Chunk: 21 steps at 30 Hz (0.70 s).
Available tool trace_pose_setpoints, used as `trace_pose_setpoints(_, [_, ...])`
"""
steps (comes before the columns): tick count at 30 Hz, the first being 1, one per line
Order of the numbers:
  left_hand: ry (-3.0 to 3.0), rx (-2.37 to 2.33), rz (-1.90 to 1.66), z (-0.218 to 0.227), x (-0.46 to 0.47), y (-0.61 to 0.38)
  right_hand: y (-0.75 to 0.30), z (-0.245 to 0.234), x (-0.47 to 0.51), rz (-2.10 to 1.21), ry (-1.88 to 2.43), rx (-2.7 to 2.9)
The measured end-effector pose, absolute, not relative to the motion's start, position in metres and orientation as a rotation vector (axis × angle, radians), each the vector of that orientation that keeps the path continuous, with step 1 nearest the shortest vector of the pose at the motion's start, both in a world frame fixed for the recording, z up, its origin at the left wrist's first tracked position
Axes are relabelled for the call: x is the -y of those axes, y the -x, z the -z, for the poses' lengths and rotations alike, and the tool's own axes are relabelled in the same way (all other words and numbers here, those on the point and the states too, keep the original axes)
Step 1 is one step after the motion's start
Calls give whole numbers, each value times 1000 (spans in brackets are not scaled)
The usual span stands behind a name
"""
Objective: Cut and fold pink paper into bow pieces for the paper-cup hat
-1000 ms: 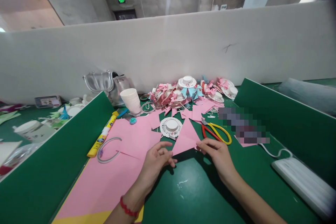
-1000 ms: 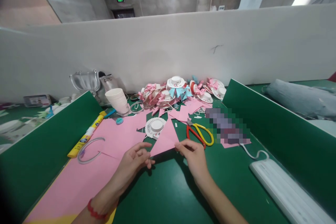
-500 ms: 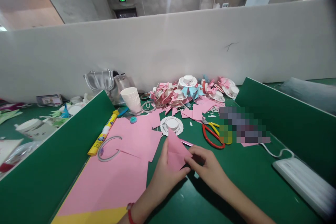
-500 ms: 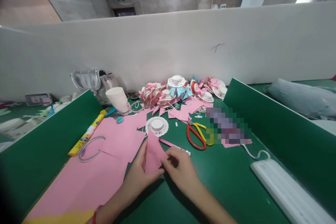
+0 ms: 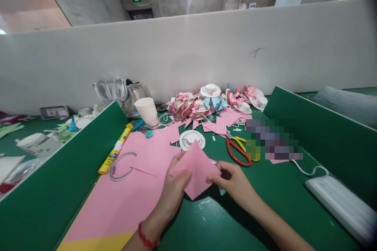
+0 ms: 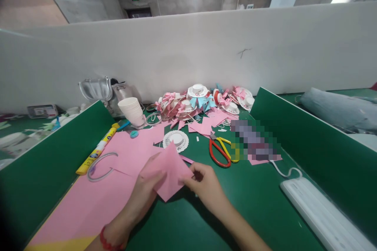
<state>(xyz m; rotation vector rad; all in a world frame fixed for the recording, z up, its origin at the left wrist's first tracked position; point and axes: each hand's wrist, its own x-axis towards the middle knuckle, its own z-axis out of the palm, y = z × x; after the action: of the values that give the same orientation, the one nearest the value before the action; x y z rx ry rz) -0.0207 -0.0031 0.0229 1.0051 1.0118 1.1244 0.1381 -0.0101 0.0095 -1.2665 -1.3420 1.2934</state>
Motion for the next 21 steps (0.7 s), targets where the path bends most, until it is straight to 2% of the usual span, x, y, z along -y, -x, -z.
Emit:
trace_pose_setpoints(7, [-1324, -1328, -1011, -30, -15, 43, -141, -5, 5, -1276, 1228, 1119])
trace_pose_setpoints(14, [-1341, -1190, -899, -37, -13, 43, -145, -6, 4, -1276, 1292, 1373])
trace_pose_setpoints(21, [-1245, -1164, -831, -30, -13, 45, -145, -11, 6, -1327, 1221, 1330])
